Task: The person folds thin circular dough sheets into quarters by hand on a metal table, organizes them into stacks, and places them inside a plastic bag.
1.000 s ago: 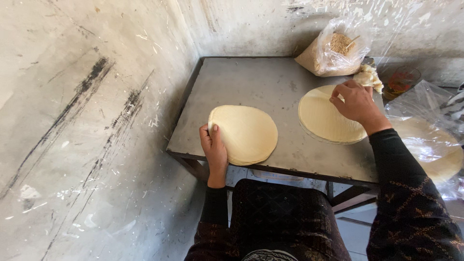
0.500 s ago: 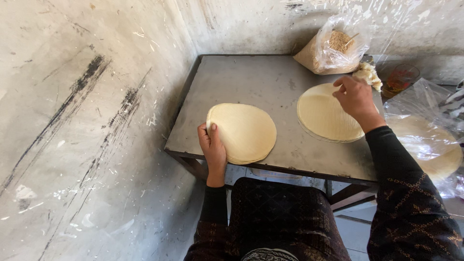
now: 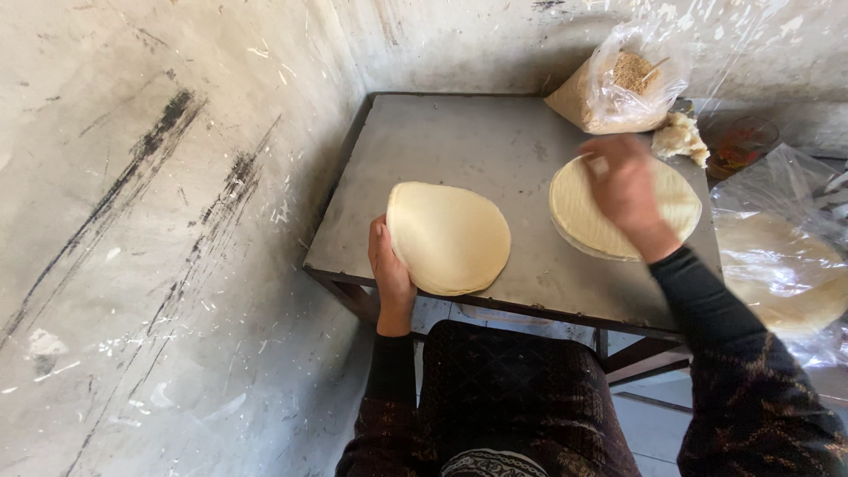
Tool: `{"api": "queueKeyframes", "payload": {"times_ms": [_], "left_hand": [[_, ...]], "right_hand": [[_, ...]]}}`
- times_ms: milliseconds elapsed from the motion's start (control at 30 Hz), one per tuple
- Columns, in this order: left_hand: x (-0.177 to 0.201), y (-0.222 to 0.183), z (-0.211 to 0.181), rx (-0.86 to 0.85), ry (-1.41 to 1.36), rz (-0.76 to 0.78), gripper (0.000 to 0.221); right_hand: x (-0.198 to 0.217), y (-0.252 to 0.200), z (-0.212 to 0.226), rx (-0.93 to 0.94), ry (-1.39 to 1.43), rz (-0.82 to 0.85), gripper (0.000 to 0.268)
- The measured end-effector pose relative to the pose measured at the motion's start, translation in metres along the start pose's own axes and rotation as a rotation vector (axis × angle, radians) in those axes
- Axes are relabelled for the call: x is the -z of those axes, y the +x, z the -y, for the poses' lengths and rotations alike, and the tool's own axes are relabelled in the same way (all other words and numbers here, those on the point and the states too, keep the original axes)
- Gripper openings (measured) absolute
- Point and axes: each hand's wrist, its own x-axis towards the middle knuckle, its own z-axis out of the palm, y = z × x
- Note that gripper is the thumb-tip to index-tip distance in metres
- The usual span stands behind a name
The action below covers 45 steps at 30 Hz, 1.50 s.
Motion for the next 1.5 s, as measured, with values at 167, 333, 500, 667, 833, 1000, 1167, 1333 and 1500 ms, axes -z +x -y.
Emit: {"api": "queueKeyframes", "payload": {"times_ms": [167, 333, 500, 667, 833, 1000, 1167, 1333, 1500], "left_hand": [[0.006, -0.001, 0.003, 0.033, 0.011, 0.098, 0.044], [0.015, -0.005, 0.004, 0.007, 0.07, 0.176, 0.047], [0.027, -0.002, 0.015, 0.019, 0.049, 0.25, 0.049], [0.033, -0.005, 0.022, -0.025, 0.01, 0.336, 0.029], [0.032, -0.005, 0.018, -0.101, 0.082, 0.365, 0.024], [0.027, -0.006, 0.011, -0.058, 0.165, 0.346, 0.02], [0.029, -0.008, 0.016, 0.047, 0.071, 0.255, 0.015], [0.037, -0.006, 0.027, 0.084, -0.074, 0.226, 0.016], [0.026, -0.003, 0.025, 0.03, 0.162, 0.044, 0.02]], "right_hand": [[-0.005, -0.011, 0.15, 0.026, 0.591, 0.293, 0.025], [-0.012, -0.014, 0.231, 0.126, 0.609, 0.328, 0.04], [-0.027, -0.019, 0.226, 0.03, 0.696, 0.265, 0.02], [-0.026, -0.022, 0.216, -0.13, 0.792, 0.31, 0.014], [-0.021, -0.015, 0.223, -0.147, 0.814, 0.318, 0.028], [-0.023, -0.016, 0.22, -0.138, 0.739, 0.265, 0.018], [-0.031, -0.016, 0.193, -0.314, 0.728, 0.336, 0.006], [-0.033, 0.0, 0.168, -0.201, 0.677, 0.057, 0.006], [-0.003, 0.026, 0.134, 0.103, 0.179, -0.115, 0.011]]}}
